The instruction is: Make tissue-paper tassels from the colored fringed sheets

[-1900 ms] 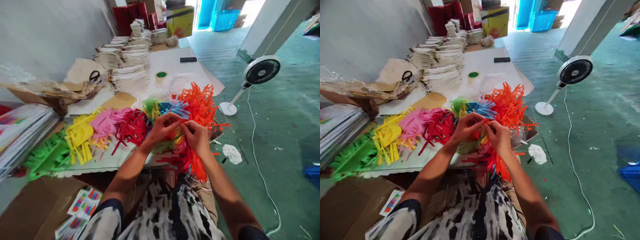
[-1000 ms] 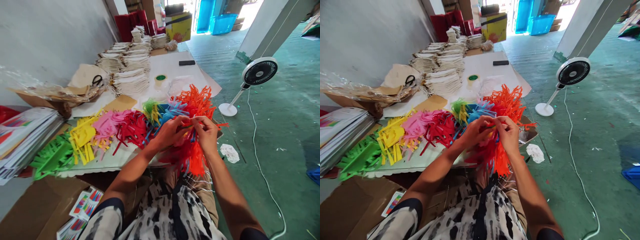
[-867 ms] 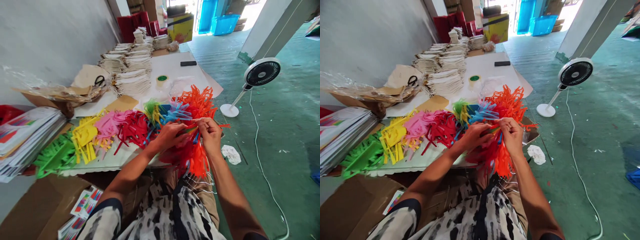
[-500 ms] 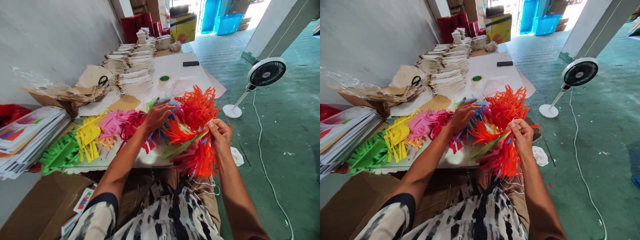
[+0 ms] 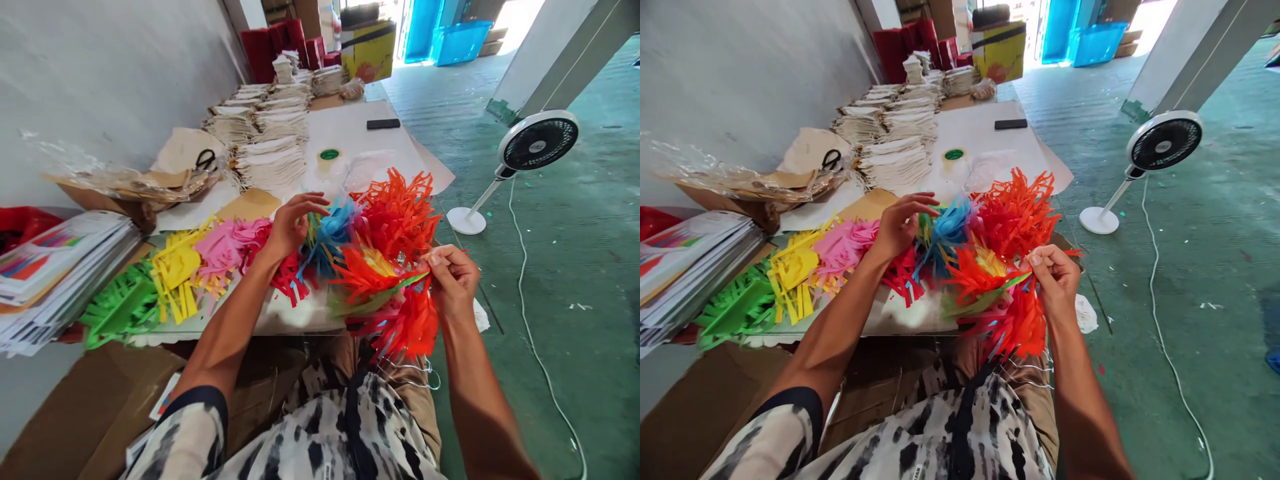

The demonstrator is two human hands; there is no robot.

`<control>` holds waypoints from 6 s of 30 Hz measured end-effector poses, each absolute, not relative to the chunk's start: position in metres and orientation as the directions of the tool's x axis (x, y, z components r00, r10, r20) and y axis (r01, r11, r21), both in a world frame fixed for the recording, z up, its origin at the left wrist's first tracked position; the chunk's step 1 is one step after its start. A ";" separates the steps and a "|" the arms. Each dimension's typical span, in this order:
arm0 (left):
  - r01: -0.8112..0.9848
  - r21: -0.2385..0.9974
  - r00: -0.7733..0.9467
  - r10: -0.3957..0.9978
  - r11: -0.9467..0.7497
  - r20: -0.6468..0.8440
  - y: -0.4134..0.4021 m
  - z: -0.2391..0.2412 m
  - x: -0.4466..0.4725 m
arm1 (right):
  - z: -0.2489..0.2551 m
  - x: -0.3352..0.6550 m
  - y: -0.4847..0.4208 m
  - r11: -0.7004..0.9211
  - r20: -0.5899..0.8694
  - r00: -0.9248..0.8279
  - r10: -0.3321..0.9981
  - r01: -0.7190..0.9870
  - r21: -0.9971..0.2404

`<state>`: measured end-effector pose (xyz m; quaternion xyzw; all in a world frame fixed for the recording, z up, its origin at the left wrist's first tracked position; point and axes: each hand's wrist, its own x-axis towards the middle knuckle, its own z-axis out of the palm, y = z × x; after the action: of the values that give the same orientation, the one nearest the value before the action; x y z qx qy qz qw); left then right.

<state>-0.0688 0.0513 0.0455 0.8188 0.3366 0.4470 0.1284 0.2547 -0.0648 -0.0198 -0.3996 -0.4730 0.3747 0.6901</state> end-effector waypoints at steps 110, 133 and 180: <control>-0.207 0.918 0.531 0.827 0.338 -0.185 -0.007 0.023 0.042 | -0.002 0.234 -0.060 0.423 0.449 0.069 0.891 0.234 -0.875; 0.559 0.678 0.236 0.875 -0.477 0.422 -0.027 0.012 0.060 | -0.006 0.230 -0.061 0.326 0.372 0.115 0.921 0.292 -0.899; -0.034 0.999 0.392 0.919 -0.035 0.046 -0.016 0.022 0.062 | 0.005 0.227 -0.073 0.199 0.224 0.116 0.968 0.193 -0.961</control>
<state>0.0621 -0.0163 0.0220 0.5937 0.3729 0.4064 0.5860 0.2271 -0.0726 0.0049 -0.5197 -0.5582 0.3611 0.5367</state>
